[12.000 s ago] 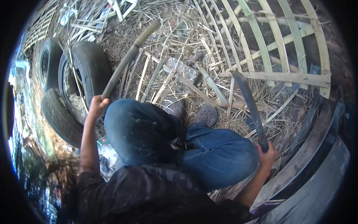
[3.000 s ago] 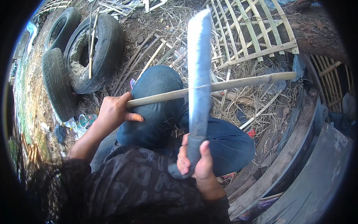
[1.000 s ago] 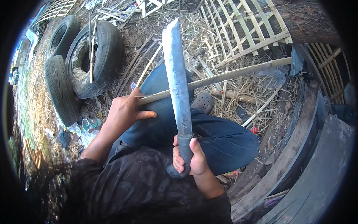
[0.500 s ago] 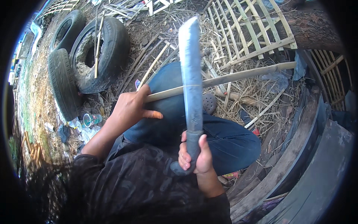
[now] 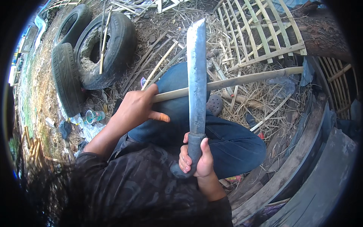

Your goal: The person scrapes a wooden slat with a machete, then positions slats onto a wooden grid and hammers nails into them to secure the assembly.

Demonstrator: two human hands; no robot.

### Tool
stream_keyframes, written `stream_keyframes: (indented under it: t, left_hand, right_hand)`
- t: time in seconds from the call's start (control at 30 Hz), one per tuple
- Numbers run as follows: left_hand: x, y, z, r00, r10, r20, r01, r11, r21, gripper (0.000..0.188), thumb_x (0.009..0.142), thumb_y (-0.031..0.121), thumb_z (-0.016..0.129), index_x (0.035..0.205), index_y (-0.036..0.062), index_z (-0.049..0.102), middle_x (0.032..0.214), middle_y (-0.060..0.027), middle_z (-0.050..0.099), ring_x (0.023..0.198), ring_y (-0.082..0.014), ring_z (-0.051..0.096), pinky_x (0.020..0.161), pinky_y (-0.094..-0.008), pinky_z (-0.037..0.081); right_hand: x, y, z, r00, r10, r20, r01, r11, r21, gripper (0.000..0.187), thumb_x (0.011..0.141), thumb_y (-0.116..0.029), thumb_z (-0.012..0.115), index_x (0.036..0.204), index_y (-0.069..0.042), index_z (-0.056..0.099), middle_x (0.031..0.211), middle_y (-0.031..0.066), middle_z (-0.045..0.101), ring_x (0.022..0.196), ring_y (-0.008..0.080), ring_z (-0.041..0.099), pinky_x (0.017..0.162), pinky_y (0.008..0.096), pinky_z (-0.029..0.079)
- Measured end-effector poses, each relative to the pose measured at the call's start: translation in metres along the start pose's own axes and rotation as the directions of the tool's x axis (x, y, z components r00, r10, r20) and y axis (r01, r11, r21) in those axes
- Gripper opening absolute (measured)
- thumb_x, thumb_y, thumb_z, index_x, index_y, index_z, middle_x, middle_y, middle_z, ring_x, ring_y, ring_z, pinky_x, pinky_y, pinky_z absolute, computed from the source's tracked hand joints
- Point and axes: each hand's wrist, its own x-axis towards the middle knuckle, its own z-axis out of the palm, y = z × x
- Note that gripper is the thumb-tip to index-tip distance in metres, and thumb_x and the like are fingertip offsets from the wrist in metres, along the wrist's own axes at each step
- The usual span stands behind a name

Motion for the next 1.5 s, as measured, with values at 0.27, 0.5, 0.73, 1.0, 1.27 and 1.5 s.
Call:
stream_keyframes:
  t: [0.27, 0.5, 0.73, 1.0, 1.27, 1.5]
  left_hand:
    - [-0.006, 0.000, -0.004, 0.999, -0.029, 0.015, 0.030, 0.998, -0.062, 0.073, 0.058, 0.057, 0.075, 0.097, 0.0013, 0.050, 0.063, -0.0179, 0.054, 0.068, -0.0409, 0.059, 0.059, -0.0450, 0.045]
    - [-0.004, -0.007, -0.025, 0.989, -0.064, 0.130, 0.087, 0.979, -0.185, 0.061, 0.066, 0.048, 0.078, 0.089, -0.0027, 0.054, 0.064, -0.0169, 0.055, 0.065, -0.0323, 0.061, 0.061, -0.0413, 0.046]
    - [-0.014, -0.091, -0.031, 0.923, -0.350, 0.161, 0.377, 0.735, -0.564, 0.043, 0.084, 0.037, 0.070, 0.092, -0.0046, 0.060, 0.069, 0.0026, 0.051, 0.066, -0.0069, 0.047, 0.057, -0.0273, 0.040]
    - [-0.046, -0.211, 0.144, 0.701, -0.621, 0.351, 0.688, 0.460, -0.561, 0.037, 0.091, 0.037, 0.060, 0.093, 0.0005, 0.065, 0.068, -0.0005, 0.056, 0.057, -0.0096, 0.048, 0.051, -0.0296, 0.040]
    - [-0.081, -0.230, 0.244, 0.705, -0.482, 0.521, 0.700, 0.593, -0.399, 0.051, 0.085, 0.046, 0.065, 0.092, -0.0039, 0.066, 0.069, -0.0125, 0.061, 0.067, -0.0178, 0.057, 0.063, -0.0380, 0.046]
    - [-0.091, -0.246, 0.256, 0.614, -0.489, 0.620, 0.744, 0.622, -0.246, 0.067, 0.081, 0.058, 0.063, 0.106, -0.0043, 0.063, 0.090, -0.0257, 0.066, 0.087, -0.0351, 0.066, 0.078, -0.0414, 0.050]
  right_hand:
    - [0.000, -0.003, 0.003, 0.998, -0.013, -0.054, 0.010, 0.998, -0.054, 0.060, 0.092, -0.065, 0.035, 0.107, -0.006, 0.035, 0.052, 0.0034, 0.040, 0.036, 0.0140, 0.041, 0.035, 0.0279, 0.038]
    - [-0.021, -0.036, -0.021, 0.881, -0.472, -0.028, 0.454, 0.860, -0.233, 0.048, 0.094, -0.048, 0.047, 0.111, -0.005, 0.033, 0.058, 0.0045, 0.044, 0.043, 0.0138, 0.046, 0.038, 0.0273, 0.041]
    - [-0.095, -0.090, -0.029, 0.217, -0.889, -0.403, 0.304, 0.454, -0.838, 0.038, 0.097, -0.031, 0.047, 0.118, 0.000, 0.042, 0.062, 0.0030, 0.043, 0.044, 0.0094, 0.041, 0.038, 0.0225, 0.035]
    - [-0.163, -0.125, -0.083, -0.123, -0.930, -0.347, -0.467, 0.363, -0.806, 0.031, 0.093, -0.024, 0.057, 0.114, -0.002, 0.049, 0.062, 0.0020, 0.045, 0.049, 0.0094, 0.045, 0.041, 0.0231, 0.037]
    - [-0.157, -0.126, -0.133, -0.040, -0.896, -0.443, -0.598, 0.377, -0.708, 0.032, 0.091, -0.022, 0.059, 0.114, -0.002, 0.049, 0.068, 0.0034, 0.048, 0.056, 0.0121, 0.048, 0.049, 0.0255, 0.039]
    - [-0.142, -0.129, -0.171, 0.041, -0.838, -0.544, -0.660, 0.386, -0.644, 0.034, 0.089, -0.020, 0.061, 0.115, -0.001, 0.050, 0.073, 0.0046, 0.051, 0.062, 0.0145, 0.051, 0.056, 0.0277, 0.042]
